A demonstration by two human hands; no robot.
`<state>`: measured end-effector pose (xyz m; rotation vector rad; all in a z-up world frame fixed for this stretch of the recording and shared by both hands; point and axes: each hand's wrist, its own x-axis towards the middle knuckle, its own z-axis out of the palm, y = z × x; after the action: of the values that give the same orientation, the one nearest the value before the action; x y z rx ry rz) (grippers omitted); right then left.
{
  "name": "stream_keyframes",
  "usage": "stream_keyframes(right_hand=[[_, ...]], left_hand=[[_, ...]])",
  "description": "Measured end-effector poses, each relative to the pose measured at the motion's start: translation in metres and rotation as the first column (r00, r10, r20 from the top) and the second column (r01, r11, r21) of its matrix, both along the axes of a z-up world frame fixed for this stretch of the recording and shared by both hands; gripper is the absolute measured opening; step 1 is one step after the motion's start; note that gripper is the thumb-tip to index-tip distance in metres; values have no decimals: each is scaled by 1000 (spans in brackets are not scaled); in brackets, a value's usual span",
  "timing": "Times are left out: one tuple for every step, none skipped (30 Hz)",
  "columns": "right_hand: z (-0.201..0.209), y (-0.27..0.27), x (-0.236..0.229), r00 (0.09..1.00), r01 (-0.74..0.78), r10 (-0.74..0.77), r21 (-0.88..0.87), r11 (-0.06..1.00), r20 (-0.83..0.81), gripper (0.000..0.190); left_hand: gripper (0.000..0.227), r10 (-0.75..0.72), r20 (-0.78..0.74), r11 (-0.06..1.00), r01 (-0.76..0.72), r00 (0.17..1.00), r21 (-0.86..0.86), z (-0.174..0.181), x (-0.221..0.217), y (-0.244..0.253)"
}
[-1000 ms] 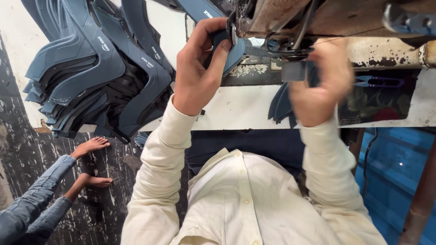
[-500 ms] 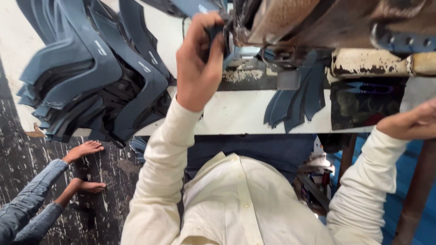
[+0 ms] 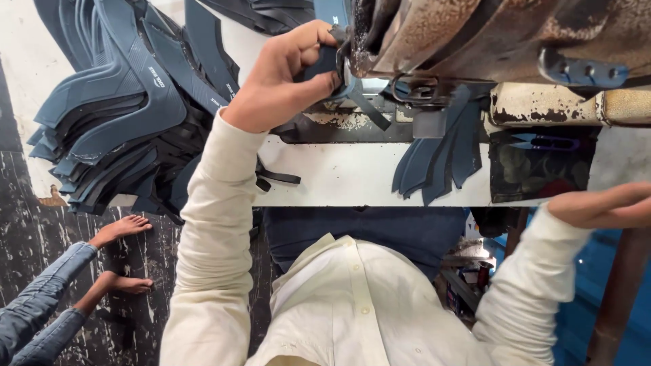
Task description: The person uses a sewing machine to stitch a strap onto a dark shoe sole. They repeatedly guide the sole and strap under the needle, then remove the stitched piece and pick up a new sole from a stack to continue the process.
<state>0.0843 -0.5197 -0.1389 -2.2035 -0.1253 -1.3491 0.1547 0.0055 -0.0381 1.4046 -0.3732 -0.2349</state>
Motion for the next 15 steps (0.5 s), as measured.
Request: stream_keyframes(right_hand=[[22, 40, 4, 997, -67, 69, -46, 997, 38, 49], [44, 81, 8, 987, -134, 142, -93, 987, 79, 58], [54, 110, 7, 986, -137, 145, -92, 986, 82, 58], [65, 139, 4, 970, -242, 243, -88, 966, -2, 59], [75, 168, 0, 938, -344, 337, -73, 936, -85, 61], [77, 185, -3, 937, -345, 339, -72, 936, -82, 61], [79, 201, -7, 833, -477, 491, 117, 871, -256, 56], [81, 217, -13, 667, -548, 635, 322, 772, -388, 53], [90, 232, -7, 666, -545, 635, 326, 772, -390, 53], [101, 247, -3, 592, -544, 677, 404, 736, -436, 41], [111, 261, 2, 512, -532, 717, 480, 697, -473, 29], [115, 271, 8, 512, -533, 718, 480, 696, -472, 29], [118, 282, 15, 481, -568, 747, 485, 664, -459, 24], [122, 291, 20, 448, -600, 773, 490, 632, -449, 21], [121, 294, 22, 445, -599, 773, 491, 633, -453, 21]], left_hand=[[25, -12, -20, 1000, 11, 1000, -28, -1, 1, 0], [24, -25, -40, 998, 22, 999, -56, -3, 3, 0], [24, -21, -37, 998, 19, 999, -56, -9, -1, -6], [21, 66, -55, 994, -71, 996, -86, -16, -6, -13], [17, 152, -75, 980, -160, 985, -114, -23, -11, -20], [17, 154, -73, 980, -161, 985, -113, -22, -19, -32], [15, 293, -83, 945, -302, 952, -126, -21, -28, -43], [12, 424, -100, 890, -435, 900, -136, -20, -37, -55], [12, 423, -103, 891, -434, 900, -133, -13, -45, -61], [16, 491, -96, 856, -500, 866, -130, -6, -54, -68], [19, 557, -89, 816, -564, 826, -127, 1, -63, -75], [19, 557, -87, 816, -564, 826, -126, 3, -66, -77], [25, 571, -82, 807, -577, 817, -124, 5, -69, -80], [31, 585, -81, 798, -591, 807, -121, 7, -73, -84], [31, 586, -85, 797, -592, 806, -121, 6, -75, -85]])
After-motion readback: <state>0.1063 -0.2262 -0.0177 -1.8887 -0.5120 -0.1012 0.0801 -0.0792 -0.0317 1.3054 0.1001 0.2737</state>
